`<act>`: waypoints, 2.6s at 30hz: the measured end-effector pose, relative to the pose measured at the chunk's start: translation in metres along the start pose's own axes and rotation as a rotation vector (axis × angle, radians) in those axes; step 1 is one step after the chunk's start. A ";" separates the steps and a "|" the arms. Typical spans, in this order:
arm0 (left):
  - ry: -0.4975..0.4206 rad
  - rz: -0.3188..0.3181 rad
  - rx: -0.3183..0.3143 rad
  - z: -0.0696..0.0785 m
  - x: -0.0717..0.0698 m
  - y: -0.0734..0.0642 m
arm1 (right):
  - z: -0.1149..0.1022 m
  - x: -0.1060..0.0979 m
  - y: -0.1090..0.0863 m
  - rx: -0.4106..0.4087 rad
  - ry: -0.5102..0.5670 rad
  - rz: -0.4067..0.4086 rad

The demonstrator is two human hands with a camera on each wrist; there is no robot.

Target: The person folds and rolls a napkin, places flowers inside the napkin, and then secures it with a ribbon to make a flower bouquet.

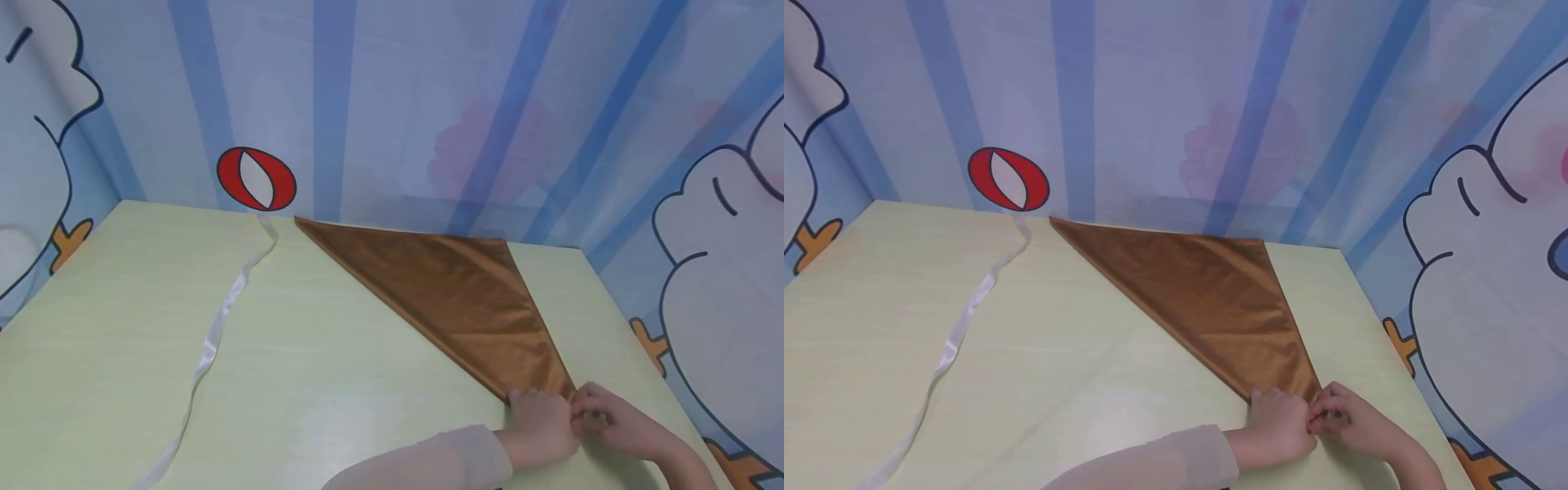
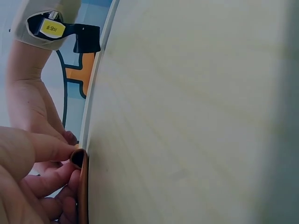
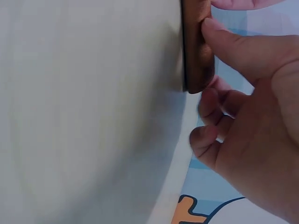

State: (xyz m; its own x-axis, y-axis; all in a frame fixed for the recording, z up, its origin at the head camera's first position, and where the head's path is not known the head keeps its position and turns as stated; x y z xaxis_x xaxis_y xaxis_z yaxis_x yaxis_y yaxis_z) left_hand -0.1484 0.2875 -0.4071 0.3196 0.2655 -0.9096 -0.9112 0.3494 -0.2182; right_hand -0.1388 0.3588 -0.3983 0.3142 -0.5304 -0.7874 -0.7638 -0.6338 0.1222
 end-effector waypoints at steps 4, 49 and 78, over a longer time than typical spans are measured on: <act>0.002 -0.012 -0.023 -0.002 0.000 0.000 | -0.001 -0.004 -0.003 -0.002 0.000 0.061; -0.087 -0.012 -0.041 -0.018 -0.013 0.006 | -0.017 -0.009 0.021 -0.125 -0.086 0.017; 0.057 0.012 -0.050 -0.017 -0.012 0.012 | -0.020 -0.003 0.036 -0.147 -0.281 -0.016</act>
State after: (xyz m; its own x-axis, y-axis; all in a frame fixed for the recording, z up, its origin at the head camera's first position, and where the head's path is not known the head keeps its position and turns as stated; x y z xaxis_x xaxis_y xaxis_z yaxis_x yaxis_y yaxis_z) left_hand -0.1671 0.2728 -0.4053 0.2946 0.2174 -0.9306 -0.9271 0.3010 -0.2232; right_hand -0.1562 0.3262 -0.3800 0.1417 -0.3559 -0.9237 -0.6637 -0.7265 0.1781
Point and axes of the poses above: each hand's wrist, its own y-axis towards the middle knuckle, its own x-axis out of the palm, z = x × y, the point moved 10 cm from there along y, towards the middle knuckle, and after that the axes turned 13 degrees about -x, right-handed, at the moved point
